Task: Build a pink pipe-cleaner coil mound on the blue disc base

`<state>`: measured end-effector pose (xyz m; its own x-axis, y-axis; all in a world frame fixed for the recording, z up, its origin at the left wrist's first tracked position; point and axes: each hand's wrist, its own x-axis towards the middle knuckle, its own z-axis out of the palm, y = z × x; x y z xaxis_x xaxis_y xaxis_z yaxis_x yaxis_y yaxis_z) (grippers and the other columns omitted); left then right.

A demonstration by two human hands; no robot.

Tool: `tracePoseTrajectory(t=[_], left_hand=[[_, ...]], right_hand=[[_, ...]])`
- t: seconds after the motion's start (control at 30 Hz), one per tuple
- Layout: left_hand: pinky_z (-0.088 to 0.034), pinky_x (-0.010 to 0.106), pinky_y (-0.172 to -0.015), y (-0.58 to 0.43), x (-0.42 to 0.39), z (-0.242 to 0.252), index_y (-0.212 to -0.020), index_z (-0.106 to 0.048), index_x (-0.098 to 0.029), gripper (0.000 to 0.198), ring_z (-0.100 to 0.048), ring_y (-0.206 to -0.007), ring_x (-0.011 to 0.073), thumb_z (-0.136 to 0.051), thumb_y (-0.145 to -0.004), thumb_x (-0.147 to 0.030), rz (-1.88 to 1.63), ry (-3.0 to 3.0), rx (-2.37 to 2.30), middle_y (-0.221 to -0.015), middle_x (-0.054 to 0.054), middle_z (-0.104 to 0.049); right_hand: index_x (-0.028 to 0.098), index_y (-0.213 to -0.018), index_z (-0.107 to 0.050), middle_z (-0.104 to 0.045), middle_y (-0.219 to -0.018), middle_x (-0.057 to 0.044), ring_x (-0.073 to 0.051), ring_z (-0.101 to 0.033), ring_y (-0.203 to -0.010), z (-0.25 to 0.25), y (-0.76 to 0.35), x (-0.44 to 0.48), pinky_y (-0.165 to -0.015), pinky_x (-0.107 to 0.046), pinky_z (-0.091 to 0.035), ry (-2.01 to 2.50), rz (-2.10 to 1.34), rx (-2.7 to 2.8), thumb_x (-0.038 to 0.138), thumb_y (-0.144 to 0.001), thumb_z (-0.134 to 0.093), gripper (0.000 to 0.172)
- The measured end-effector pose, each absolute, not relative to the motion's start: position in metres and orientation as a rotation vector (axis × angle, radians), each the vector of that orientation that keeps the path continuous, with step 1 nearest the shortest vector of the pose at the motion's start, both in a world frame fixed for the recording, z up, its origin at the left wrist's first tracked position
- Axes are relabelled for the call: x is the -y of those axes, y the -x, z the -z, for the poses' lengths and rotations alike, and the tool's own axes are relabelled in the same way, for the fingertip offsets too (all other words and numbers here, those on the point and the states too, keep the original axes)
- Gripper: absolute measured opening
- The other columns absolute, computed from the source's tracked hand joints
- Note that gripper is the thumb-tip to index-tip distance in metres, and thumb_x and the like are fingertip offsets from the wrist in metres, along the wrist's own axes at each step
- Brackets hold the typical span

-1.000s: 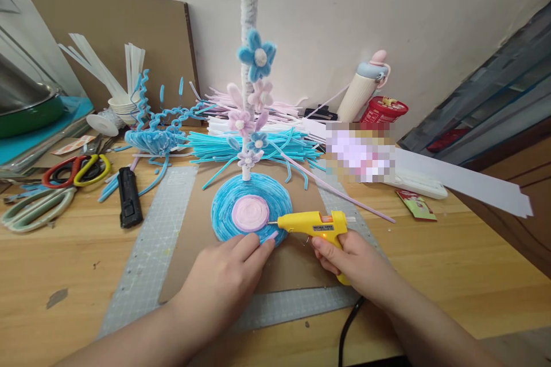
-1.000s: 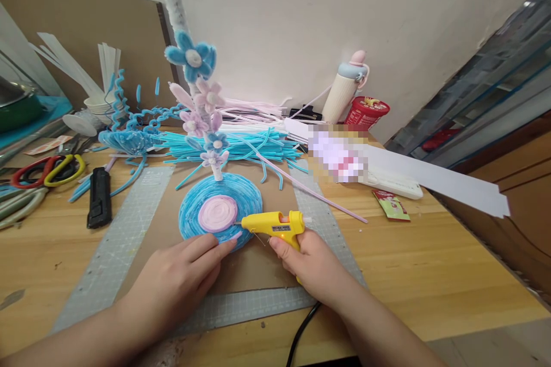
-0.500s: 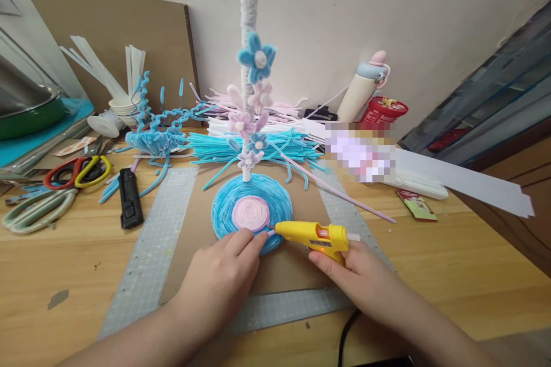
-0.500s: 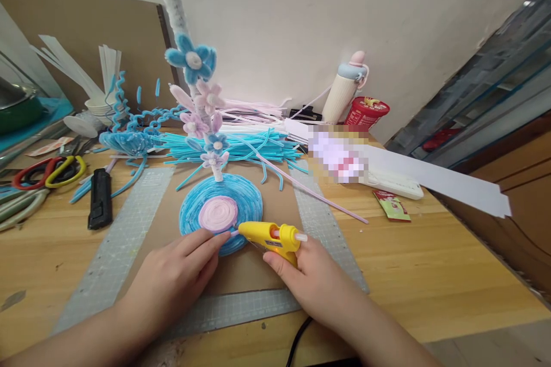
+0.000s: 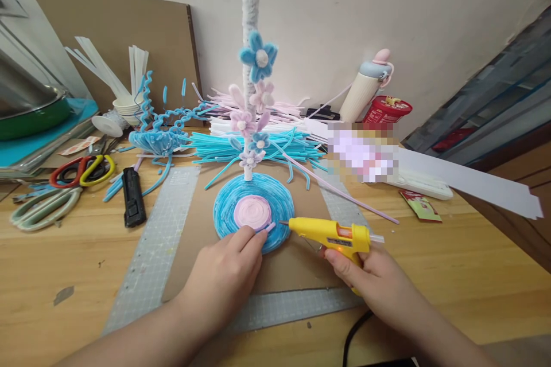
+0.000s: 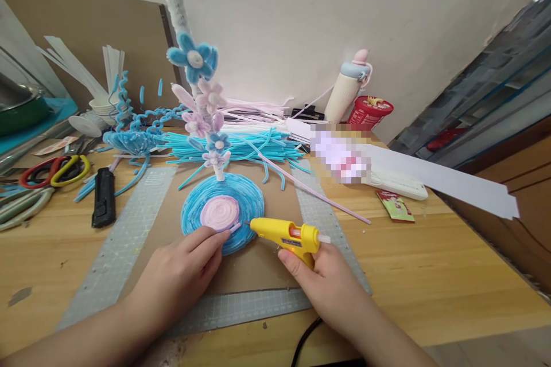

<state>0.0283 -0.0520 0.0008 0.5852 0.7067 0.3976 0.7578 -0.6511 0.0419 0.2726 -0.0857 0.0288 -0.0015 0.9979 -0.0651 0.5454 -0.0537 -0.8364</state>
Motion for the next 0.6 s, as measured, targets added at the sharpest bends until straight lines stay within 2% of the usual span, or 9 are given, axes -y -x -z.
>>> tracePoseTrajectory(t=[0.1,0.2,0.33,0.5,0.6], left_hand=[[-0.04,0.028,-0.04,-0.0292,0.0525,-0.0021,-0.104,-0.059,-0.022,0.023,-0.061,-0.057,0.0157,-0.045,-0.089,-0.013,0.577,2.667,1.248,-0.087,-0.001,-0.068],[-0.037,0.028,-0.039,-0.0306,0.0528,-0.0033,-0.1,-0.06,-0.022,0.022,-0.06,-0.054,0.0156,-0.044,-0.088,-0.012,0.554,2.658,1.264,-0.084,-0.001,-0.067],[-0.035,0.029,-0.039,-0.032,0.0524,-0.0019,-0.096,-0.06,-0.021,0.021,-0.059,-0.052,0.0157,-0.044,-0.087,-0.011,0.541,2.649,1.282,-0.081,-0.001,-0.065],[-0.033,0.029,-0.039,-0.0321,0.0521,0.0004,-0.095,-0.06,-0.022,0.021,-0.058,-0.053,0.0157,-0.044,-0.087,-0.011,0.535,2.654,1.288,-0.081,-0.001,-0.065],[-0.033,0.029,-0.039,-0.0321,0.0522,0.001,-0.096,-0.06,-0.021,0.021,-0.058,-0.053,0.0156,-0.044,-0.087,-0.011,0.528,2.653,1.302,-0.08,-0.001,-0.064]], right_hand=[[0.024,-0.113,-0.066,-0.071,-0.108,-0.008,-0.026,-0.065,-0.101,-0.0222,-0.2729,0.0847,-0.093,-0.041,-0.05,1.6,-1.045,1.639,0.047,-0.088,-0.053,0.036],[0.026,-0.12,-0.062,-0.068,-0.117,-0.007,-0.025,-0.062,-0.106,-0.0193,-0.272,0.0841,-0.097,-0.041,-0.047,1.577,-1.087,1.667,0.046,-0.089,-0.052,0.038],[0.024,-0.119,-0.063,-0.069,-0.113,-0.008,-0.025,-0.064,-0.102,-0.0209,-0.2688,0.0827,-0.094,-0.04,-0.049,1.582,-1.106,1.679,0.045,-0.089,-0.051,0.039],[0.022,-0.114,-0.067,-0.072,-0.097,-0.009,-0.025,-0.067,-0.089,-0.0245,-0.2646,0.0796,-0.087,-0.041,-0.053,1.576,-1.066,1.681,0.043,-0.087,-0.052,0.038],[0.022,-0.113,-0.068,-0.073,-0.096,-0.009,-0.025,-0.067,-0.088,-0.0249,-0.2637,0.0787,-0.086,-0.04,-0.053,1.571,-1.047,1.689,0.042,-0.087,-0.052,0.036]])
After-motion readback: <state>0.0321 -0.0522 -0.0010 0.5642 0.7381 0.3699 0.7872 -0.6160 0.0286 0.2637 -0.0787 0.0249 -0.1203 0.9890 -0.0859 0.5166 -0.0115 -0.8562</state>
